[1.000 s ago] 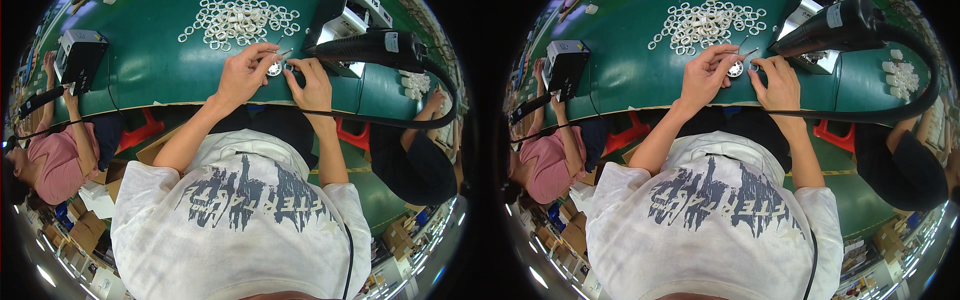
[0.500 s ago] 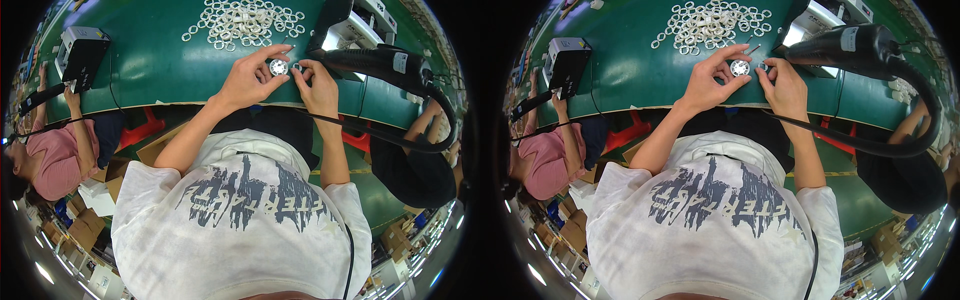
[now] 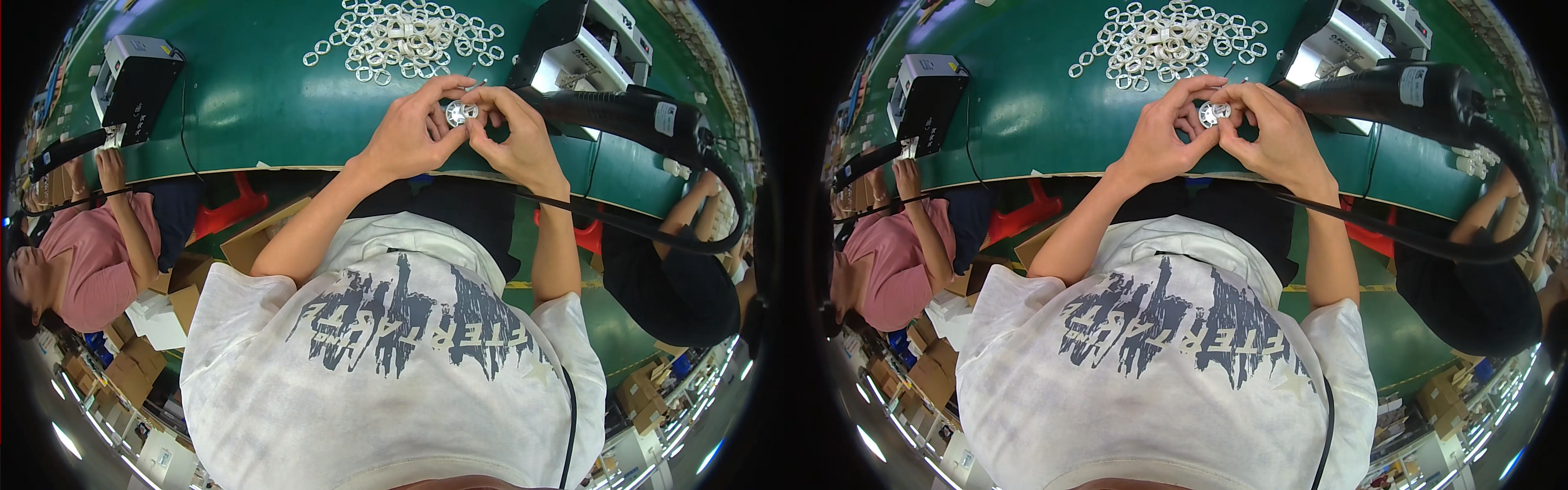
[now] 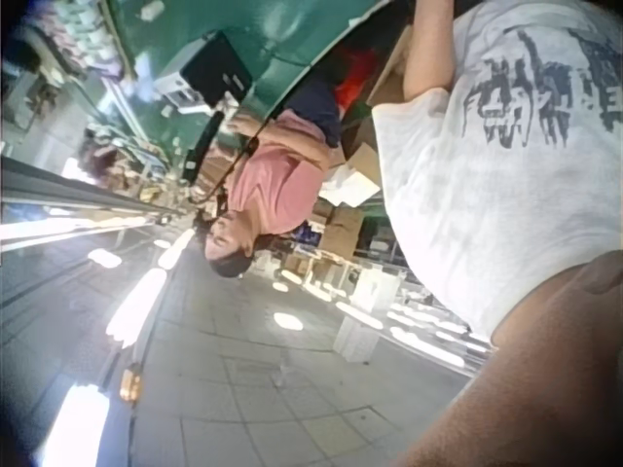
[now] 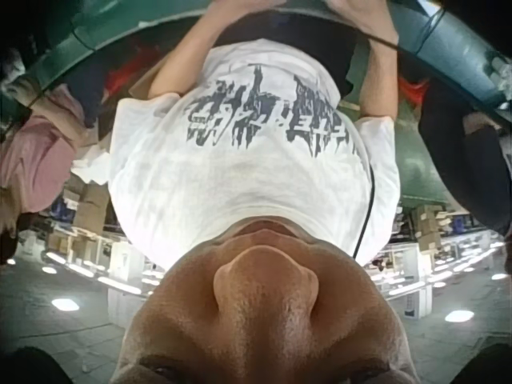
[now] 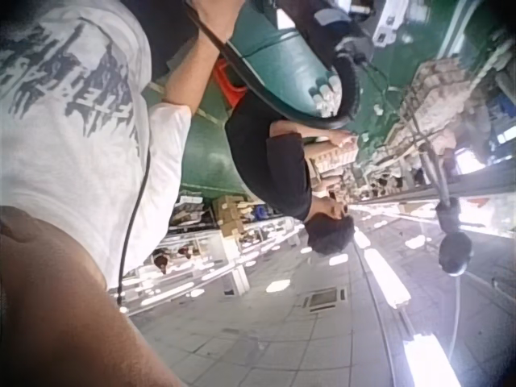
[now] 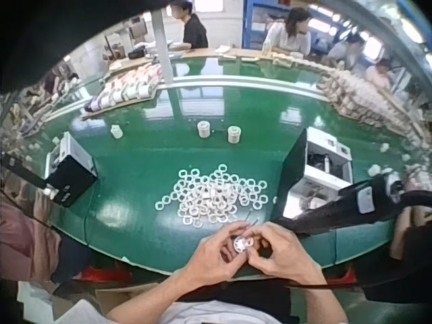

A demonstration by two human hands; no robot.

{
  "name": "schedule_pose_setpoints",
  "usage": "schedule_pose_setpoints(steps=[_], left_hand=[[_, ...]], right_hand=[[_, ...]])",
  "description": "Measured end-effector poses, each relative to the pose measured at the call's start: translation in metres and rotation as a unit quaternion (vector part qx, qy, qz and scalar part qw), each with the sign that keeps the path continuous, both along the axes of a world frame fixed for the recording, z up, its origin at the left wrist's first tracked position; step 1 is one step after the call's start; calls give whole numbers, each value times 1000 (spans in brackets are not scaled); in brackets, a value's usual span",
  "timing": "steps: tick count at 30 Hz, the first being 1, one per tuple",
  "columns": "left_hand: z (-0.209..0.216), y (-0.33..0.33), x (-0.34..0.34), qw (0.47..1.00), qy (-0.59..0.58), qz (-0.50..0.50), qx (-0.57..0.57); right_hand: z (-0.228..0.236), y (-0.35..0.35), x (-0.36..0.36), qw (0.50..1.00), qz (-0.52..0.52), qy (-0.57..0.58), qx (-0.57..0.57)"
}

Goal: The person assembles small plastic and metal electronic components on a factory workbench using an electric screwdriver.

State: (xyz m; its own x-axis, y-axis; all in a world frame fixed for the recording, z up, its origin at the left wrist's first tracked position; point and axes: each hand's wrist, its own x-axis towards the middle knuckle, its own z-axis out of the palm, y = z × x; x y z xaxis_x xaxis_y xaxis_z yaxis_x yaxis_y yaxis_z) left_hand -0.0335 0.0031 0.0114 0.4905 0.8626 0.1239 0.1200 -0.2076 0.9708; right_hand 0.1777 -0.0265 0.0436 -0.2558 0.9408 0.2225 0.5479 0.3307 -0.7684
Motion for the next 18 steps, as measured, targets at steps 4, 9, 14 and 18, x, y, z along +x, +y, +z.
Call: schedule_pose_setpoints(steps=[4, 9, 14, 18], left_hand=[[3, 0, 0, 1000, 11, -8, -2], [4, -1, 1, 999, 34, -7, 18], [-5, -1, 2, 1000, 11, 20, 12], [0, 0, 2, 1000, -1, -3, 9]], right_hand=[[6, 2, 1, 1000, -3, 3, -24], [13, 3, -1, 992, -23, -48, -116], [23, -5, -4, 993, -31, -75, -88], [13, -15, 5, 993, -35, -21, -107]])
